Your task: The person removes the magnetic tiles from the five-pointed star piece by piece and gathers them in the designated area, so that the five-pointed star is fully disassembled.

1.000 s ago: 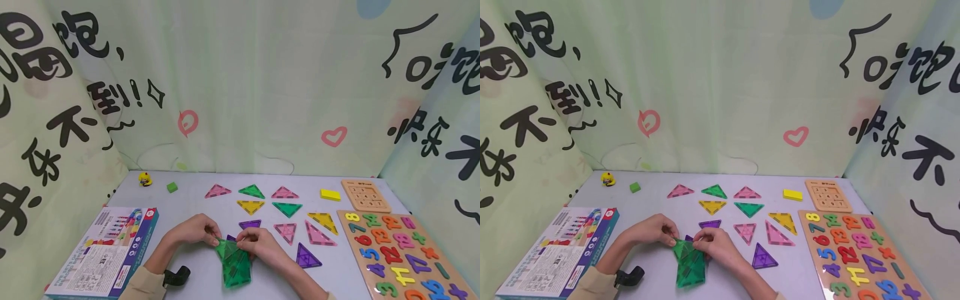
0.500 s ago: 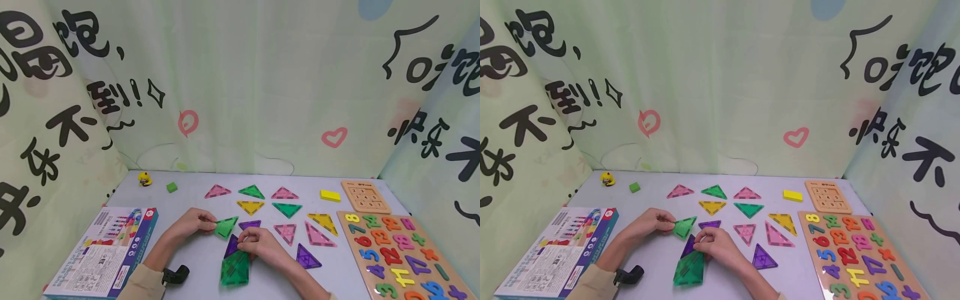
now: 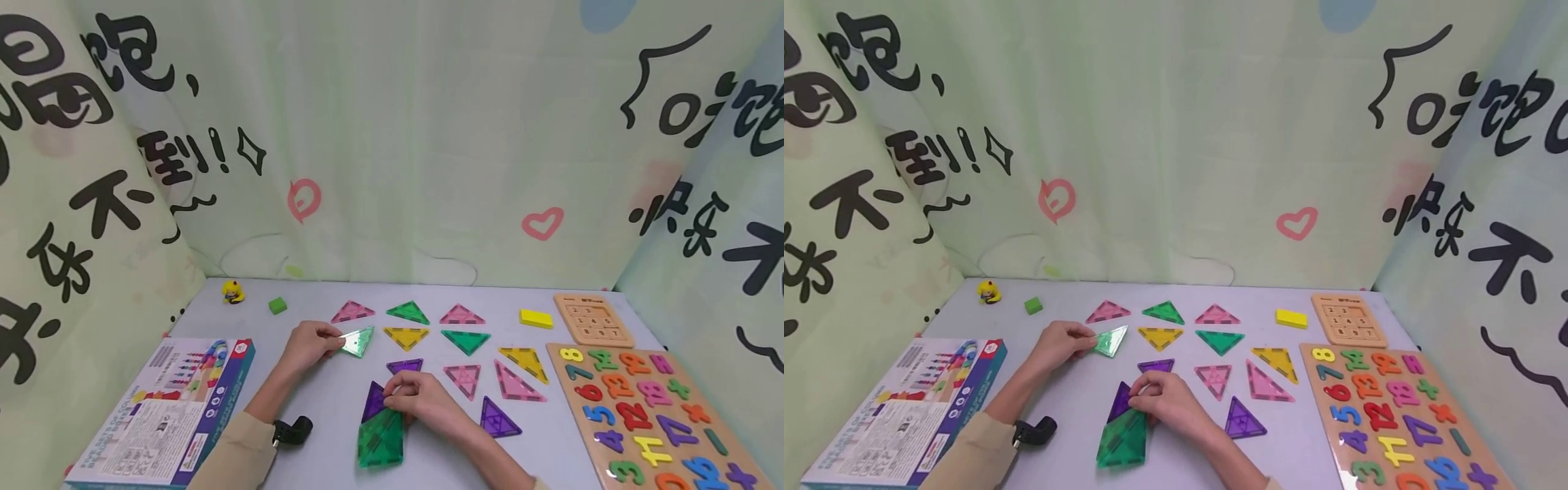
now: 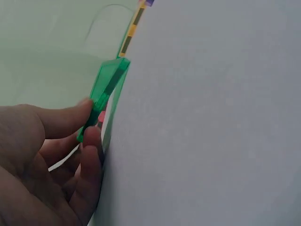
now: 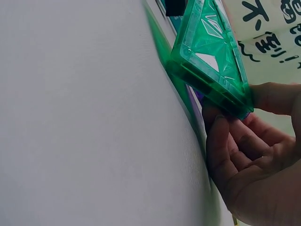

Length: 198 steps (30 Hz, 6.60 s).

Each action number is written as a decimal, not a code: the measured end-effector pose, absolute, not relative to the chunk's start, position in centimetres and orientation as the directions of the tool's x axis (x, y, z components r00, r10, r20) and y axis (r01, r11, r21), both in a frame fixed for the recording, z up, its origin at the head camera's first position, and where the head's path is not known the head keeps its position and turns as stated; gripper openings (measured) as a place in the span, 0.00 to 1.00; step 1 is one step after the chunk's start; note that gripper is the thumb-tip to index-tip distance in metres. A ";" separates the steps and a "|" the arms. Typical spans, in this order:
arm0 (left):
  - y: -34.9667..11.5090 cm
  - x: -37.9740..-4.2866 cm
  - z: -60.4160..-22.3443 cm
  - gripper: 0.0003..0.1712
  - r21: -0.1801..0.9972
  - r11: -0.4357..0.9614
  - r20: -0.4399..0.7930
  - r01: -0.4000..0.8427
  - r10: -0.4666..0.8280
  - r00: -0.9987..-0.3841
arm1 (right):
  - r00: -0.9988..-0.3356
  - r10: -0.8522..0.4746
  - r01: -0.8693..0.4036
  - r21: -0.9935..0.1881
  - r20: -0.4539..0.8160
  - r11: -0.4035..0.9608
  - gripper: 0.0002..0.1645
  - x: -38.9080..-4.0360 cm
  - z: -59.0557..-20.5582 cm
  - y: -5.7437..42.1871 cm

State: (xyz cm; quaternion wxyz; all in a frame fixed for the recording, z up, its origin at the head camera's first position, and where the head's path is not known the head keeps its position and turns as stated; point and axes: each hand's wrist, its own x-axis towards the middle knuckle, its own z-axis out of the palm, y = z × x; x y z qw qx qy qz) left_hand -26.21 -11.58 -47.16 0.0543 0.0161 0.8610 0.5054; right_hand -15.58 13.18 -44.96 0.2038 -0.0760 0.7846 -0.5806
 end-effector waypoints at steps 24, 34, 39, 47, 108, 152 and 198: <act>-10.5 -22.4 -45.3 0.12 0.788 0.608 -0.128 0.090 0.305 -0.944 | -0.911 -0.352 0.109 -0.947 -0.217 0.301 0.14 -15.5 -45.1 13.2; -9.4 -21.4 -44.9 0.05 0.825 0.534 -0.209 0.186 0.592 -0.778 | -0.883 -0.432 0.057 -0.956 -0.183 0.289 0.12 -15.6 -45.2 13.4; -9.5 -21.4 -45.3 0.02 0.834 0.526 -0.200 0.165 0.568 -0.799 | -0.883 -0.432 0.049 -0.952 -0.183 0.302 0.13 -15.5 -45.3 13.4; -9.6 -21.7 -45.5 0.03 0.844 0.522 -0.211 0.120 0.531 -0.821 | -0.889 -0.409 0.079 -0.950 -0.204 0.303 0.12 -15.7 -45.2 13.5; -9.6 -21.2 -45.3 0.08 0.863 0.492 -0.422 -0.111 0.583 -0.694 | -0.926 -0.292 0.183 -0.962 -0.238 0.203 0.21 -14.5 -44.7 14.4; -17.3 -24.0 -43.7 0.12 0.521 0.853 -0.016 -0.034 -0.030 -0.999 | -0.900 -0.357 0.185 -0.960 -0.251 0.208 0.14 -14.1 -45.3 14.3; -11.0 -19.1 -44.0 0.03 0.801 0.573 -0.290 0.172 0.623 -0.727 | -0.952 -0.242 0.158 -0.978 -0.187 0.135 0.14 -14.0 -45.3 13.8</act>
